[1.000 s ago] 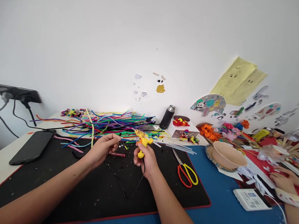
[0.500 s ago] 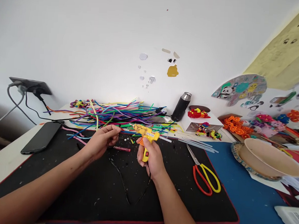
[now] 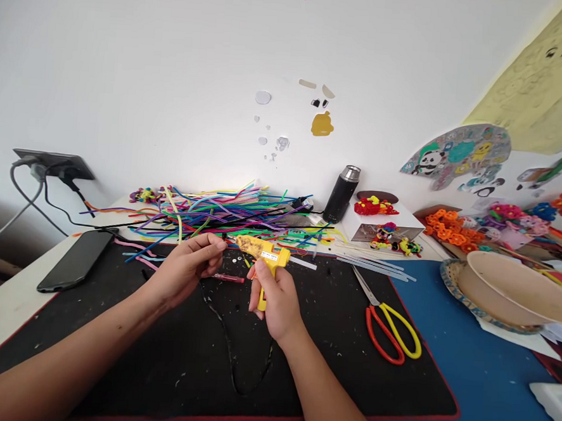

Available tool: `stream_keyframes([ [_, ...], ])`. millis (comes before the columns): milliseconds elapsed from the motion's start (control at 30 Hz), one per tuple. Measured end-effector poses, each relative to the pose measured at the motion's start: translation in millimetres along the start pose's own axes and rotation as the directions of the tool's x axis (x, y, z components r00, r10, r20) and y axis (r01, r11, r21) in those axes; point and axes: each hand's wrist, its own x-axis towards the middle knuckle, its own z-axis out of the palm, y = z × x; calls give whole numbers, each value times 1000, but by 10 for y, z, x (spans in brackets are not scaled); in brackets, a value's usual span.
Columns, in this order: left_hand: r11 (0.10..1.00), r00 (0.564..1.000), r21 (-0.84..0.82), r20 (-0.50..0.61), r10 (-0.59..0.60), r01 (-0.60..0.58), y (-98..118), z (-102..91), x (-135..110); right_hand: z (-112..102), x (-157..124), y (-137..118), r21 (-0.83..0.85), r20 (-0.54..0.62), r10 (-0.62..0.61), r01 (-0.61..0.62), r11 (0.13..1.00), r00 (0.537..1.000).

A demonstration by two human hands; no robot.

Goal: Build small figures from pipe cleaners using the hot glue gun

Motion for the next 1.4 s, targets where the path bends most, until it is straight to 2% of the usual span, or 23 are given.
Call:
stream_keyframes([
  [533, 1000, 1000, -24, 1, -4, 4, 60, 21, -25, 14, -12, 10, -9, 4, -10, 10, 1000, 1000],
  [1400, 999, 1000, -35, 10, -16, 16, 41, 14, -31, 43, -29, -32, -6, -6, -3, 3, 1000, 1000],
])
